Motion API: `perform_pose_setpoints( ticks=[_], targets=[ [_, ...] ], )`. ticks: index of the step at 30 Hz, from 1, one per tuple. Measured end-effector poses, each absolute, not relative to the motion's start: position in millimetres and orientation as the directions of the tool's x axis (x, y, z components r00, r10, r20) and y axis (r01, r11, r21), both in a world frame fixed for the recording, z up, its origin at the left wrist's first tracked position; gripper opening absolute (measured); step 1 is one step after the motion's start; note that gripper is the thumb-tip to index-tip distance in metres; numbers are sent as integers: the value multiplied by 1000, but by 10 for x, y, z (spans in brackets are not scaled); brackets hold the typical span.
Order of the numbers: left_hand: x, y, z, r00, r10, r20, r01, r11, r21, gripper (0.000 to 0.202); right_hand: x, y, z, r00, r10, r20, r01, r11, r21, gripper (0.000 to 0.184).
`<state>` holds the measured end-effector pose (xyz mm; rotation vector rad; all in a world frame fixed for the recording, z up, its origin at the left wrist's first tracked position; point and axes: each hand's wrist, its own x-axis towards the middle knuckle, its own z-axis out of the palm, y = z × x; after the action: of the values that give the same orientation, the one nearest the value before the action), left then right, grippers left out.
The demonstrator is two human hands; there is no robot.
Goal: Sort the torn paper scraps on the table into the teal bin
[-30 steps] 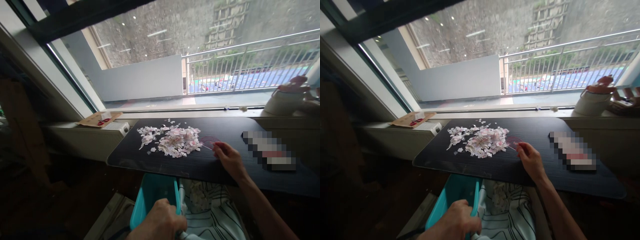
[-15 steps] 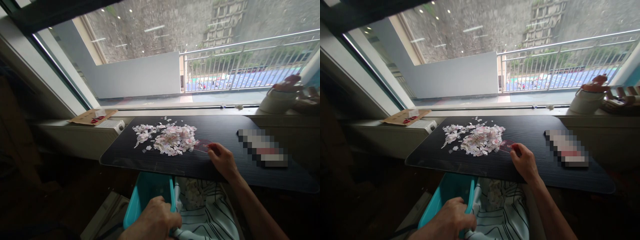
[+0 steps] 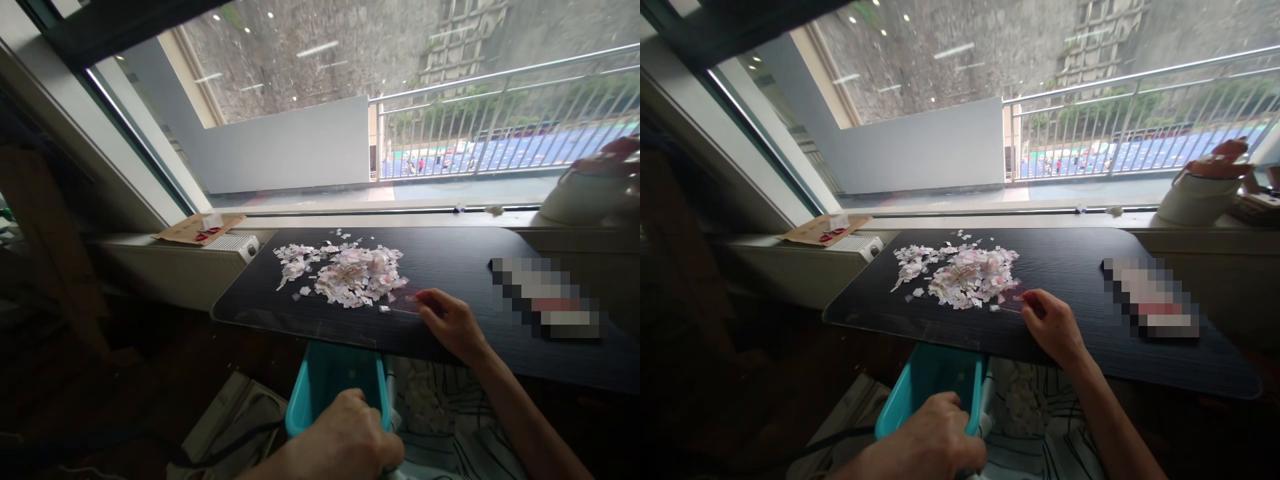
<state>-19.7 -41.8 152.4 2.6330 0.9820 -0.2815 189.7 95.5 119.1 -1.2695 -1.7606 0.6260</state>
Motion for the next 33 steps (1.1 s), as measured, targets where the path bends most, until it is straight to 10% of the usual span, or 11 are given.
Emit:
perform_pose_setpoints(
  ticks=[33],
  targets=[
    [16, -315, 1482, 780, 602, -170, 625, -765, 157, 29, 1838, 918, 1184, -401, 847, 349, 490, 520, -700, 23]
  ],
)
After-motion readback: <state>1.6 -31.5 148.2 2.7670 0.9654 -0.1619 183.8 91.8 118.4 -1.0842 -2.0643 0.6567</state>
